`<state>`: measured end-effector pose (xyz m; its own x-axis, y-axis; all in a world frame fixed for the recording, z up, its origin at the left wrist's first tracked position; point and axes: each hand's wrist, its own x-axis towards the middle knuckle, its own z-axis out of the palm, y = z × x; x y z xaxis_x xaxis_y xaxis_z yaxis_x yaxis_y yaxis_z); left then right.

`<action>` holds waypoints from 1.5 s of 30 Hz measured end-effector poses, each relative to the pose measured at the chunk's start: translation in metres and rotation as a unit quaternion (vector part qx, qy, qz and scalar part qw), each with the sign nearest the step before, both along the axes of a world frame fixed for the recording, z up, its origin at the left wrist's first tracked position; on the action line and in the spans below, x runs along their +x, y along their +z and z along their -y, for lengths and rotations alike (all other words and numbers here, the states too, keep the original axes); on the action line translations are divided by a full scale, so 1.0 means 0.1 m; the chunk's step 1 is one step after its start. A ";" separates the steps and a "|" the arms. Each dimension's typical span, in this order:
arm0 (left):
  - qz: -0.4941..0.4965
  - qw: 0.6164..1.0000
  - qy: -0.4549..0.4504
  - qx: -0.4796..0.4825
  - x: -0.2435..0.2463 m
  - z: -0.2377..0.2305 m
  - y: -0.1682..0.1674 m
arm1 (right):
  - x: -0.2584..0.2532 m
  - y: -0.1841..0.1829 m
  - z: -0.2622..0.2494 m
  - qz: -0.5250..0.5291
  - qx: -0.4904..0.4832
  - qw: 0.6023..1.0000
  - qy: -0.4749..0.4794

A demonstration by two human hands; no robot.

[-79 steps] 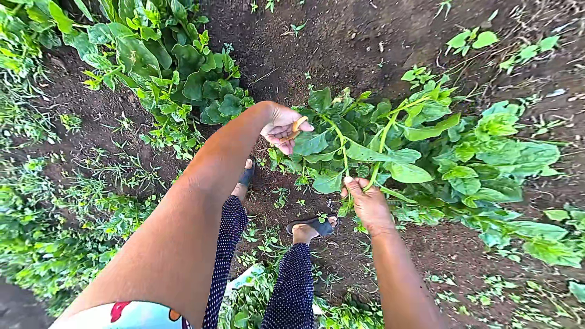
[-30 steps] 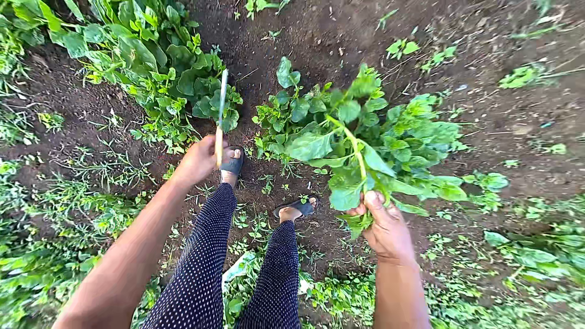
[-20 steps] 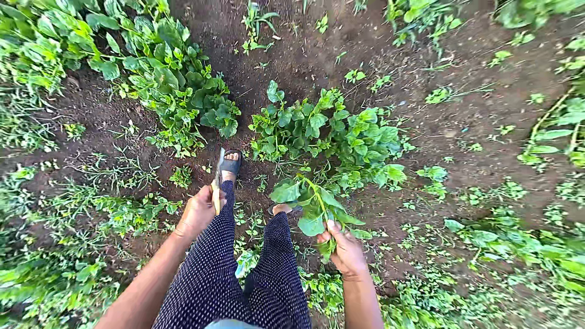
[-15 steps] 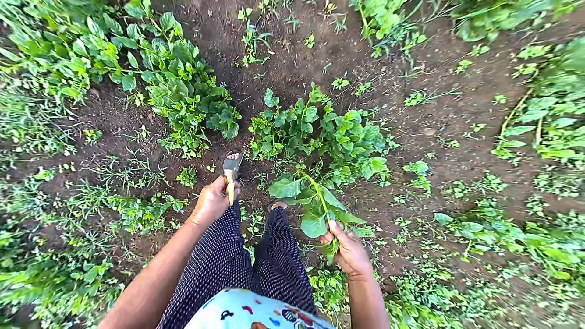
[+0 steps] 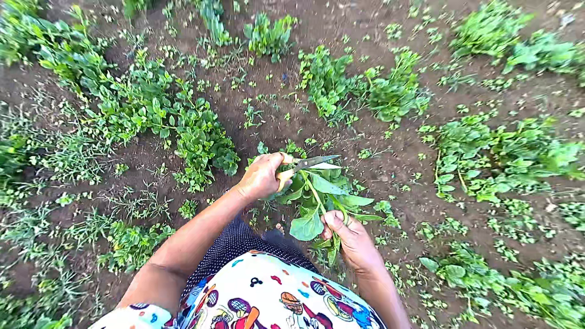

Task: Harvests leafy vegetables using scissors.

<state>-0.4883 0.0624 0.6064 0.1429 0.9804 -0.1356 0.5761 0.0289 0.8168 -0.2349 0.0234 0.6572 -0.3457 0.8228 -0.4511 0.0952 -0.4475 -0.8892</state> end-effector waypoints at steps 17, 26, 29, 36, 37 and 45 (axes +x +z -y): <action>-0.151 0.966 -0.008 0.208 0.07 0.21 0.50 | -0.18 0.46 0.29 -0.004 0.133 0.991 0.034; -0.105 0.991 0.047 -0.066 -0.14 0.12 0.77 | -0.16 0.41 0.17 0.070 0.185 0.975 0.096; -0.024 0.992 0.077 -0.093 -0.23 0.06 0.73 | -0.14 0.40 0.12 0.059 0.188 0.976 0.097; 0.200 0.961 0.157 -0.109 -0.31 0.10 0.62 | -0.15 0.41 0.01 0.009 0.195 0.975 0.102; 0.227 0.952 0.171 -0.109 -0.32 0.11 0.59 | -0.14 0.41 0.00 0.003 0.198 0.975 0.100; 0.106 0.979 0.142 -0.098 -0.20 0.12 0.73 | -0.24 0.38 -0.08 0.076 0.225 0.966 0.106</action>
